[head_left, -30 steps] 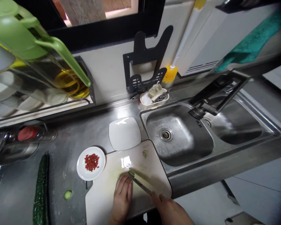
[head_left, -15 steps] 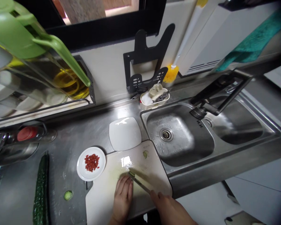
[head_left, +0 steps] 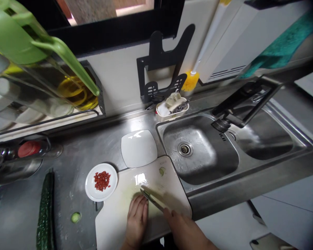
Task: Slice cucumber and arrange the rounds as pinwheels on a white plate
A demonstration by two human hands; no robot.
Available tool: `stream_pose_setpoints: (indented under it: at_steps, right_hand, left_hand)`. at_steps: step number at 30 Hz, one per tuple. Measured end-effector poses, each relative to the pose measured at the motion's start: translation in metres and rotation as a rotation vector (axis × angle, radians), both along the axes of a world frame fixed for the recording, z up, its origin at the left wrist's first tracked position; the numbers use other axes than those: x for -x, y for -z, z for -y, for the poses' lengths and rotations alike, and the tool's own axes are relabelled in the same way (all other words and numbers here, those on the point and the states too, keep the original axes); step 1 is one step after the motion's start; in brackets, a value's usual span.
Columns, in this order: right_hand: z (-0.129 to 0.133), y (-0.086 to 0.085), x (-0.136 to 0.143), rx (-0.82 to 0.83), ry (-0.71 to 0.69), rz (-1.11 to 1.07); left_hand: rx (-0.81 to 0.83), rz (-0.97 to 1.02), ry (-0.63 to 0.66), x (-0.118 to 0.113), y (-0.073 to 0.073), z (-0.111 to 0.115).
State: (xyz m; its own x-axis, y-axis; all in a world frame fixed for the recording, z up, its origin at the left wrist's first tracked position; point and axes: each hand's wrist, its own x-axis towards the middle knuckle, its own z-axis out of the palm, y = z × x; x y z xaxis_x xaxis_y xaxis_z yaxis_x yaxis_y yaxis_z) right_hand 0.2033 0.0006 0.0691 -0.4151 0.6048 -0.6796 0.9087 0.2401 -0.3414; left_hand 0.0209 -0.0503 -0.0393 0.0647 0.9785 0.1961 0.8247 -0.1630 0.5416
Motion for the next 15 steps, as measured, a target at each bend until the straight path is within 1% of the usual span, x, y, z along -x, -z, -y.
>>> stream_pose_setpoints:
  at_steps: [3, 6, 13, 15]
  right_hand:
    - [0.002, 0.009, 0.003, -0.014, -0.010, 0.003]
    - [0.003, 0.017, 0.007, -0.015, 0.002, 0.029]
    - [0.002, 0.027, 0.010, 0.016, 0.018, 0.038]
    - [0.002, 0.029, 0.009, 0.005, 0.047, 0.026]
  left_hand:
    - [-0.008, -0.005, 0.012, 0.000, -0.001, -0.001]
    - [-0.006, 0.011, -0.005, -0.001, -0.004, -0.002]
    - [0.033, 0.038, -0.013, -0.002, -0.006, -0.003]
    - [0.041, 0.036, -0.009, -0.002, -0.007, -0.003]
